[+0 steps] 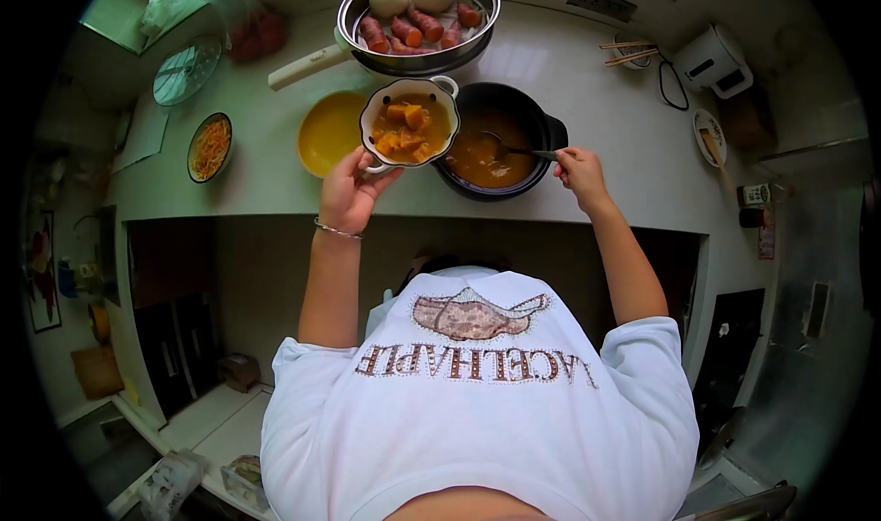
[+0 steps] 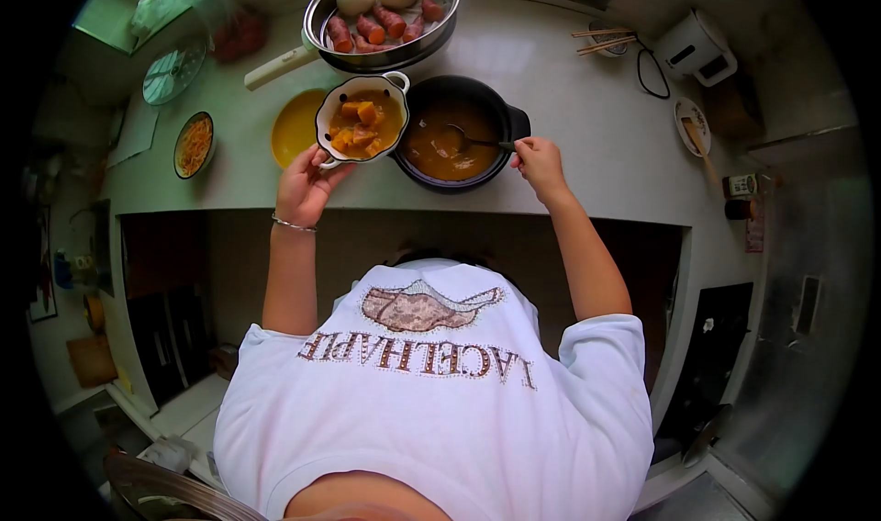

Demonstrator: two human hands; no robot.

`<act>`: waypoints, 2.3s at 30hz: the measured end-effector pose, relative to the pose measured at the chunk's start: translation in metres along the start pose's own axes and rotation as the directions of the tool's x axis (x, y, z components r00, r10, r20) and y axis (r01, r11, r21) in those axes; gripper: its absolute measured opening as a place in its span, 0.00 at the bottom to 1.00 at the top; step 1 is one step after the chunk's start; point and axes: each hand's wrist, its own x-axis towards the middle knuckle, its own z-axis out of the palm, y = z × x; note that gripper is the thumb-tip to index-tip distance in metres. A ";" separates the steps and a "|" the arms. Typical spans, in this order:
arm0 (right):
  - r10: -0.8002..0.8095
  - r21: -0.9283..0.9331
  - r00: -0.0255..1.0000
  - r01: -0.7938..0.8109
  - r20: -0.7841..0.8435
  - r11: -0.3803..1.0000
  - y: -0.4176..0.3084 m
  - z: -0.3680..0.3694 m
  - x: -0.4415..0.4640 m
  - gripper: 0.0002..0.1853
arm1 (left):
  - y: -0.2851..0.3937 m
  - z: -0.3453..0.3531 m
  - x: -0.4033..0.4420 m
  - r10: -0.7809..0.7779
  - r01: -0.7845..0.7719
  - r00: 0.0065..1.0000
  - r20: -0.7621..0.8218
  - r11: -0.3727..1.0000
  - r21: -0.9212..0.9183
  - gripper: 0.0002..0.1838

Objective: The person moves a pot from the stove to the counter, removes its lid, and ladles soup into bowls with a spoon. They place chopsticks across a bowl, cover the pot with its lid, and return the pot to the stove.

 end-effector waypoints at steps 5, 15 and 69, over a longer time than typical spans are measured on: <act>0.110 0.126 0.991 -0.119 0.080 0.985 -0.003 0.007 -0.003 0.08 | 0.000 -0.003 0.000 0.001 -0.001 1.000 0.022 1.000 -0.020 0.09; 0.215 0.381 0.961 -0.268 0.175 0.885 0.002 -0.001 -0.003 0.05 | -0.002 -0.015 0.007 0.017 -0.014 0.996 0.084 0.999 -0.040 0.08; -0.334 0.324 0.940 0.338 -0.067 0.884 -0.096 0.003 -0.070 0.13 | -0.034 0.026 0.031 -0.141 0.144 0.980 0.139 0.989 -0.010 0.07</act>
